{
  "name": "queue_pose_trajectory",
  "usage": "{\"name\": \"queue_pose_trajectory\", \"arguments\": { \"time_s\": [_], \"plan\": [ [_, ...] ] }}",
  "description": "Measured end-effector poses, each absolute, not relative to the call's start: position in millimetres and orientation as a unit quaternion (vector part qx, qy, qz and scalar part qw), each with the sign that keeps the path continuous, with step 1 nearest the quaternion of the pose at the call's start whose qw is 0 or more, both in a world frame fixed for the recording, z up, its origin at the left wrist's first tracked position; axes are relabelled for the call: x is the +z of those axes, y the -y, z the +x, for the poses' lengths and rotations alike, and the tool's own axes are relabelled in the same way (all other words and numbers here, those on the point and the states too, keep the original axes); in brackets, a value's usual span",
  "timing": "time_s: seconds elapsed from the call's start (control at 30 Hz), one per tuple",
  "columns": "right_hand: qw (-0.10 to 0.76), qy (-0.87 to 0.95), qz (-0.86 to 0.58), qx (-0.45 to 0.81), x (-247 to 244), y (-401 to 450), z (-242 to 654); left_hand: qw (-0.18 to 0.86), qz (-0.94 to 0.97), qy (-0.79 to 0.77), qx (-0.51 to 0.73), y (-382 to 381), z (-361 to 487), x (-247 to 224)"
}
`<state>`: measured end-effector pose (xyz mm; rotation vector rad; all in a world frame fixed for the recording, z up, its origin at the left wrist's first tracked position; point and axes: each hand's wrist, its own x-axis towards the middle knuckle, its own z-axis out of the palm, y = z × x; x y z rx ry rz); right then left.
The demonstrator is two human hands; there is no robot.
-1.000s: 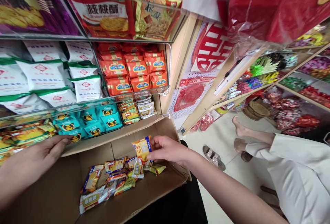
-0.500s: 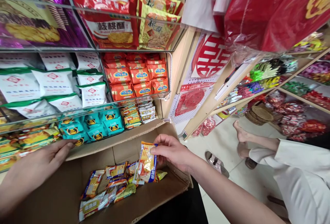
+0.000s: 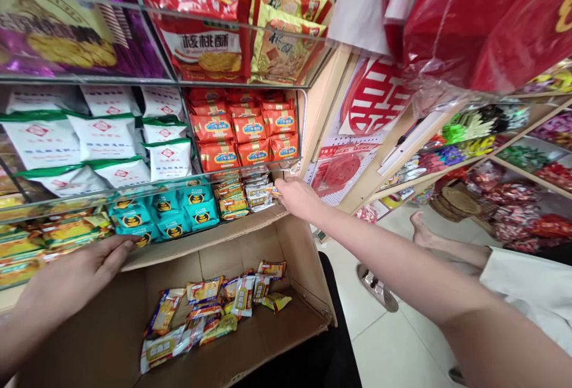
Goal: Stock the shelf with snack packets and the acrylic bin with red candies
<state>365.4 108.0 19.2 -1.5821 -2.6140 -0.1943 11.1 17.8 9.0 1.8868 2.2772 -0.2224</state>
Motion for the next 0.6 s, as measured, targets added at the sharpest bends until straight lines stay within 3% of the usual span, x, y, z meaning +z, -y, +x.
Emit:
{"name": "queue_pose_trajectory", "arguments": {
  "time_s": [0.2,0.6],
  "plan": [
    [-0.083,0.835,-0.541,-0.067,6,-143,342,0.086,0.632,-0.766,-0.076,-17,14,10],
    [-0.123,0.798,-0.59,-0.004,-38,-202,313,0.091,0.639,-0.761,-0.063,-17,14,11]
  ]
}}
